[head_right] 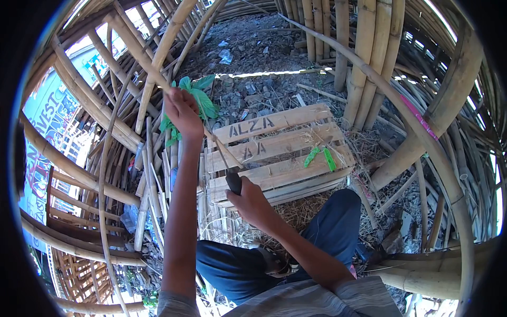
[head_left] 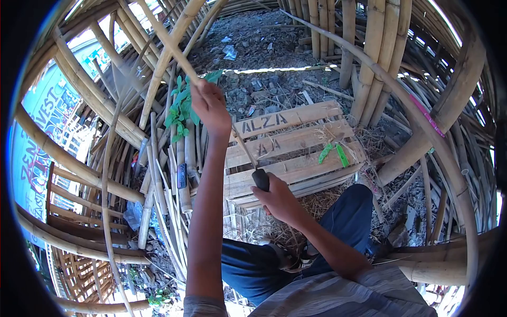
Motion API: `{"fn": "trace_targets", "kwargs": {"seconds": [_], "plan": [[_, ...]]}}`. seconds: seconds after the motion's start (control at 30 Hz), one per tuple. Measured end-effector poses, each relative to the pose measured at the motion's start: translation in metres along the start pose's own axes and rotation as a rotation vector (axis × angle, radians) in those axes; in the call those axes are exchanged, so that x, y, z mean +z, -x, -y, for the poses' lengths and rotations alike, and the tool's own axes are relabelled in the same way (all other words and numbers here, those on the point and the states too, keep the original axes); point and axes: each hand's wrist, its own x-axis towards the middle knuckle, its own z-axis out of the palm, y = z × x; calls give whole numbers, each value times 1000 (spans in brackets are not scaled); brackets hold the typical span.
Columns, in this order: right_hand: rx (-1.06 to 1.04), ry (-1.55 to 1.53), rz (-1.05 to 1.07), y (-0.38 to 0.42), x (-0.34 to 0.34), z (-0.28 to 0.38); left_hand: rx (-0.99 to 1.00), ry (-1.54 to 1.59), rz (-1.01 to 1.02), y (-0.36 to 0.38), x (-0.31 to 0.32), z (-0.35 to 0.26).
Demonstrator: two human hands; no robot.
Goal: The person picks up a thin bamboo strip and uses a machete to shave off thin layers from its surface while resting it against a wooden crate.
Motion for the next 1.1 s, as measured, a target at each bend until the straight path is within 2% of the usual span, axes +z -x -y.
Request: {"fn": "trace_targets", "kwargs": {"seconds": [0.1,0.17,0.23,0.3,0.33,0.4,0.43,0.5,0.57,0.63,0.77,0.83,0.9,0.97,1.03,1.1], "plan": [[-12,93,28,-1,-5,-1,-52,39,0,0,-6,-1],[173,-138,131,2,-14,21,-57,48,19,-1,-7,1],[144,-167,123,1,-12,29,-53,50,30,-3,-6,1],[-43,-15,-9,0,-9,30,-50,36,26,-3,-4,-1],[-39,-15,-9,1,-8,26,-44,31,19,-3,-3,-1],[132,22,85,5,-5,13,-46,28,14,-1,-2,-1],[137,23,82,6,-3,4,-36,1,-9,-1,-1,-1],[15,151,15,5,1,-5,-21,-21,-35,-5,0,1],[32,109,34,3,-4,4,-26,-9,-12,-4,-3,2],[150,-88,106,3,-15,35,-31,-23,-20,-4,-2,1],[-24,44,2,-1,-1,1,6,-28,-18,-2,3,-3],[-32,84,6,2,4,-18,-5,-7,-31,-2,-2,0],[-46,125,9,1,0,-4,-12,16,-44,-5,-2,0],[193,-45,110,0,-10,21,-11,-23,-40,-6,-3,0],[189,-48,105,-1,-10,31,-24,-28,-50,-3,0,-5],[10,0,6,-3,-5,22,-35,-36,-62,-1,2,-4]]}}
